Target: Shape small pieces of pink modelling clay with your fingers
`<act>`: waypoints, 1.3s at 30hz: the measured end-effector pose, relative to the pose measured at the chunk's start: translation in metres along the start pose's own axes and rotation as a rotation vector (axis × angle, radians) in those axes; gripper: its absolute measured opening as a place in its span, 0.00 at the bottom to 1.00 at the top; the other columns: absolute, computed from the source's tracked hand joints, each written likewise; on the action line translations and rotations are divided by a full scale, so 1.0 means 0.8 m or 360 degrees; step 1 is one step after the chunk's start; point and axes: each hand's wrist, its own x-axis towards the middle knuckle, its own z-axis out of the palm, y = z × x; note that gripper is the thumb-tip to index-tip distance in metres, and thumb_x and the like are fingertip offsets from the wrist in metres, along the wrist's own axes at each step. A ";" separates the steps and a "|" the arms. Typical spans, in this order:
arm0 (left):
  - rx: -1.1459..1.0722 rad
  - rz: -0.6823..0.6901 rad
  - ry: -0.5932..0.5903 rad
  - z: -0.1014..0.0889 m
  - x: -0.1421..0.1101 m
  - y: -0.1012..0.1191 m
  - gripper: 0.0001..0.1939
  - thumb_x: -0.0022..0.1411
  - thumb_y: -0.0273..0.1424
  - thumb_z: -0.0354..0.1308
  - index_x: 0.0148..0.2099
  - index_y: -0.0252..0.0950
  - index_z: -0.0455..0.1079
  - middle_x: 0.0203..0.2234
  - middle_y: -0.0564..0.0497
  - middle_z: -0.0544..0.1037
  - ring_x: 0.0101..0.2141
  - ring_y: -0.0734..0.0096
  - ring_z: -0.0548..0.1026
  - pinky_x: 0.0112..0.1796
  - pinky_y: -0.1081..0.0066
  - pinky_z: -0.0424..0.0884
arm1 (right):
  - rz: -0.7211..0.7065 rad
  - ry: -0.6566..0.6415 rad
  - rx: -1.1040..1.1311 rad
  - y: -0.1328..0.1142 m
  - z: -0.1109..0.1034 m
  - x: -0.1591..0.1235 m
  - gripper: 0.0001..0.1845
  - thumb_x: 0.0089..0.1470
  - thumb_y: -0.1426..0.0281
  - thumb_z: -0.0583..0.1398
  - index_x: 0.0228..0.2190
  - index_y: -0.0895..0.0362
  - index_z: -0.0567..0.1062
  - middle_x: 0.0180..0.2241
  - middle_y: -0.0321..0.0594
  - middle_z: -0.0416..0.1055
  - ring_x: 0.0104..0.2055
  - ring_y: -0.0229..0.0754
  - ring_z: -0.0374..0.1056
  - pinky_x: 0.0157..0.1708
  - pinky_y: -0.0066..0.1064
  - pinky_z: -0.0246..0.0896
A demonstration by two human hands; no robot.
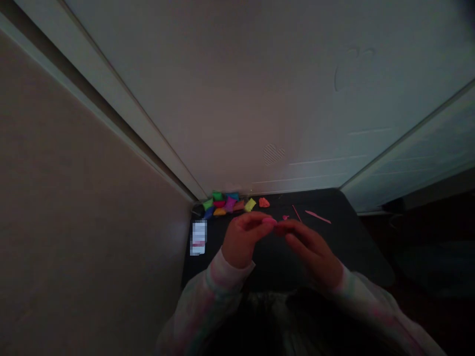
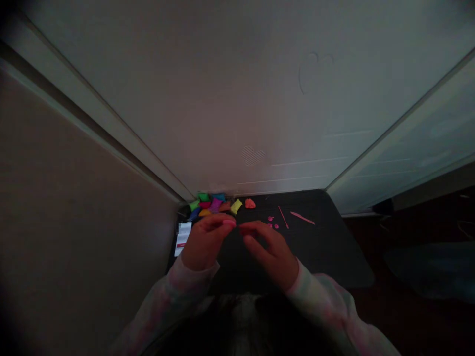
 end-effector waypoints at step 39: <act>0.1140 0.0333 -0.0445 0.008 -0.070 0.035 0.21 0.63 0.39 0.40 0.22 0.35 0.58 0.17 0.57 0.61 0.20 0.78 0.58 0.23 0.75 0.55 | -0.0274 -0.0678 -0.0117 -0.052 0.002 0.000 0.22 0.59 0.62 0.46 0.20 0.58 0.66 0.18 0.33 0.60 0.22 0.33 0.58 0.24 0.25 0.51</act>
